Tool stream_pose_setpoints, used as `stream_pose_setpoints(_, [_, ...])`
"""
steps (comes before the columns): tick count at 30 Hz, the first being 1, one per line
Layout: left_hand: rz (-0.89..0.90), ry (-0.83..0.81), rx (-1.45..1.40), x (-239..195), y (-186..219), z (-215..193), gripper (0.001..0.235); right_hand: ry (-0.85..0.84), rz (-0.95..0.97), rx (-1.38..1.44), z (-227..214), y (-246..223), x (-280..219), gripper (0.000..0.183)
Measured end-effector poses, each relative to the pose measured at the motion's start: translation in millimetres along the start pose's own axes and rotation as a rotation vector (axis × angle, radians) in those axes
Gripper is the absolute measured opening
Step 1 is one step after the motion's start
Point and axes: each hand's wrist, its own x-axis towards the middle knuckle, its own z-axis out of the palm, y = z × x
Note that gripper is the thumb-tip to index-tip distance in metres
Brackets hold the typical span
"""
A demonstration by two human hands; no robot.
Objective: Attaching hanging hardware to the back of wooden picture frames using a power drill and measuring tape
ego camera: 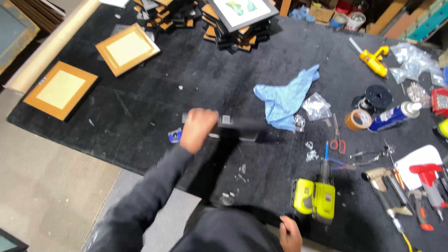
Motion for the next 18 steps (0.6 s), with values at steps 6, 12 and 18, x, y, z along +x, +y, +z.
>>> stream_pose_setpoints(6, [0.001, -0.31, -0.395, 75, -104, 98, 0.045, -0.401, -0.048, 0.116, 4, -126, 61, 0.022])
stream_pose_setpoints(12, [-0.091, -0.39, -0.335, 84, -100, 91, 0.019, -0.544, 0.105, 0.201, 20, -175, 75, 0.022])
stream_pose_setpoints(18, [-0.289, -0.24, -0.238, 59, -74, 46, 0.025, -0.489, 0.439, 0.423, 40, -158, 83, 0.028])
